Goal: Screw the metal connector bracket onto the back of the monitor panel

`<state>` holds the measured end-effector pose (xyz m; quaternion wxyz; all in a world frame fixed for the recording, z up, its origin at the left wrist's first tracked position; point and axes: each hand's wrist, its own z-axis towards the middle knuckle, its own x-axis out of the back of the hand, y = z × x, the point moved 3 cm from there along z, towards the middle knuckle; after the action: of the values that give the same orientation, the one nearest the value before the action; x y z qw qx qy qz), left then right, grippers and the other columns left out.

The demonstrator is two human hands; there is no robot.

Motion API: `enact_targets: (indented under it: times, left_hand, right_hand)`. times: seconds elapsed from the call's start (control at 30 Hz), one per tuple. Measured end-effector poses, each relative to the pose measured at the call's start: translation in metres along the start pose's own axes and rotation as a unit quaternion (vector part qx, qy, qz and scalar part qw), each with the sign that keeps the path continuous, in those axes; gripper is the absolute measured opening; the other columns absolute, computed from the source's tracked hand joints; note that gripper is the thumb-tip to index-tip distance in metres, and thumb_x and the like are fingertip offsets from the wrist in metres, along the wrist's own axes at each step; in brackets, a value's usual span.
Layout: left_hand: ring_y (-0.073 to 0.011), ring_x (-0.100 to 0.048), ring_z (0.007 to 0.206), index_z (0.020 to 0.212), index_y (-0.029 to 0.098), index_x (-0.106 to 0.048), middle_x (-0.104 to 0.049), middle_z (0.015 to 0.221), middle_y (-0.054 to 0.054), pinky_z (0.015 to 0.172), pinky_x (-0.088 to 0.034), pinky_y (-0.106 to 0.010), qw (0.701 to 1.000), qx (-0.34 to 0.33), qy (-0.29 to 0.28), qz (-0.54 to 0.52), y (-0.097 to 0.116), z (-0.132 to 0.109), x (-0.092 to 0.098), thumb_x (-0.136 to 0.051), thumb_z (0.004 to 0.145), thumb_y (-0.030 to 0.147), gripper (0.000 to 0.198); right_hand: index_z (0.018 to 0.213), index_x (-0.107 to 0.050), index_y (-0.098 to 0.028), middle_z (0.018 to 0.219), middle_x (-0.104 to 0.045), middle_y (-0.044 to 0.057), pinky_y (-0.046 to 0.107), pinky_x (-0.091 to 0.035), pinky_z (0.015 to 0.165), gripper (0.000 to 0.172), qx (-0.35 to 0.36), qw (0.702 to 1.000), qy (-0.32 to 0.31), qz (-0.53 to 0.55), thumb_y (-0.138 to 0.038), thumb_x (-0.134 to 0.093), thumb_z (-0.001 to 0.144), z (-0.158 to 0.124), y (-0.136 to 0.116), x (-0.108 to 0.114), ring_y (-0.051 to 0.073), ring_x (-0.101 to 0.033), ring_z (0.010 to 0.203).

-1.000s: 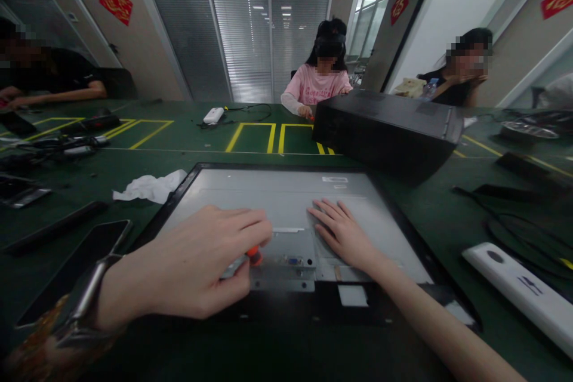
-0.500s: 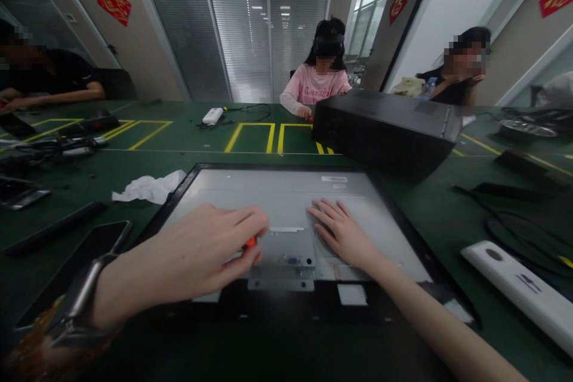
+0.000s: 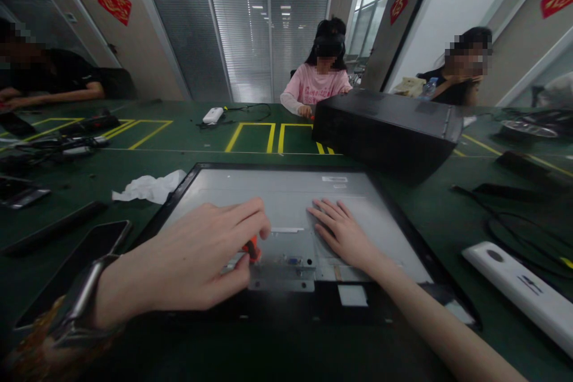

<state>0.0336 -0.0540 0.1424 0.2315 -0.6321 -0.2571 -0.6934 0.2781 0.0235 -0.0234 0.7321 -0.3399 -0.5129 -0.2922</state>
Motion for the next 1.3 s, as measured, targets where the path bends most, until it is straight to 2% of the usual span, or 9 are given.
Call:
enact_targets:
  times: [0.17,0.37,0.53,0.67,0.8,0.97,1.17,1.3]
  left_hand:
    - [-0.0139,-0.049,0.059,0.1,0.019,-0.047,-0.056,0.1,-0.003,0.053,-0.033,-0.029,1.0,0.011,0.003,0.018,-0.0013,0.0009,-0.0019,-0.044,0.085,0.019,0.015]
    - [-0.0146,-0.048,0.052,0.099,0.019,-0.044,-0.058,0.08,0.001,0.047,-0.024,-0.028,0.999,0.001,0.009,0.048,-0.0031,0.0015,-0.004,-0.044,0.093,0.023,0.007]
    - [-0.0157,-0.05,0.052,0.093,0.021,-0.044,-0.057,0.07,0.004,0.047,-0.022,-0.029,0.999,-0.016,0.001,0.052,-0.004,0.0012,-0.0054,-0.044,0.096,0.03,0.01]
    - [-0.0158,-0.05,0.056,0.086,0.021,-0.045,-0.056,0.072,0.003,0.05,-0.027,-0.03,0.999,-0.001,-0.003,0.033,-0.0035,0.0023,-0.002,-0.046,0.091,0.027,0.008]
    - [-0.0149,-0.047,0.059,0.086,0.02,-0.046,-0.056,0.085,0.0,0.052,-0.03,-0.03,1.0,0.001,0.003,0.023,-0.0012,0.002,0.0013,-0.047,0.081,0.019,0.005]
    - [-0.0137,-0.044,0.055,0.092,0.019,-0.045,-0.056,0.095,-0.002,0.05,-0.027,-0.03,0.999,0.004,0.009,0.031,-0.0009,0.0015,-0.0007,-0.046,0.081,0.018,0.011]
    - [-0.0147,-0.047,0.052,0.095,0.019,-0.043,-0.057,0.082,0.0,0.048,-0.023,-0.029,0.998,0.009,0.017,0.055,-0.0032,0.0038,-0.0045,-0.045,0.088,0.019,0.008]
    - [-0.0155,-0.051,0.053,0.097,0.02,-0.044,-0.058,0.073,0.003,0.047,-0.023,-0.028,0.999,-0.003,0.01,0.054,-0.0042,0.0033,-0.0051,-0.046,0.094,0.026,0.007]
  right_hand:
    - [0.141,-0.041,-0.031,0.147,-0.043,0.004,0.057,-0.026,0.112,0.045,0.002,1.0,0.001,0.006,-0.037,-0.037,0.097,-0.0006,0.0011,0.0004,0.026,-0.036,0.137]
    - [0.141,-0.041,-0.03,0.147,-0.043,0.005,0.057,-0.024,0.112,0.045,-0.001,1.0,-0.007,0.003,-0.037,-0.037,0.097,-0.0013,0.0025,-0.0001,0.026,-0.035,0.138]
    - [0.141,-0.042,-0.03,0.147,-0.043,0.005,0.055,-0.025,0.113,0.044,-0.004,1.0,-0.009,0.0,-0.037,-0.035,0.098,-0.0006,0.0005,0.0012,0.025,-0.035,0.138]
    - [0.142,-0.041,-0.03,0.148,-0.043,0.005,0.055,-0.025,0.113,0.045,-0.005,1.0,-0.011,0.0,-0.036,-0.037,0.097,-0.0006,0.0007,0.0003,0.025,-0.034,0.138]
    - [0.141,-0.042,-0.03,0.147,-0.043,0.005,0.056,-0.024,0.112,0.045,-0.008,1.0,-0.012,0.001,-0.036,-0.038,0.097,-0.0007,0.001,-0.0004,0.025,-0.035,0.138]
    - [0.141,-0.041,-0.029,0.148,-0.042,0.005,0.056,-0.023,0.113,0.045,-0.005,1.0,-0.012,-0.002,-0.036,-0.036,0.098,-0.0002,0.0004,0.0004,0.025,-0.034,0.138]
    - [0.142,-0.041,-0.029,0.149,-0.041,0.005,0.055,-0.024,0.113,0.045,-0.004,1.0,-0.015,-0.003,-0.037,-0.036,0.098,-0.0008,0.0015,0.0,0.025,-0.033,0.138]
    - [0.141,-0.041,-0.03,0.147,-0.044,0.004,0.056,-0.025,0.112,0.044,-0.002,1.0,-0.004,0.005,-0.037,-0.037,0.097,-0.0013,0.0015,0.0011,0.025,-0.036,0.137]
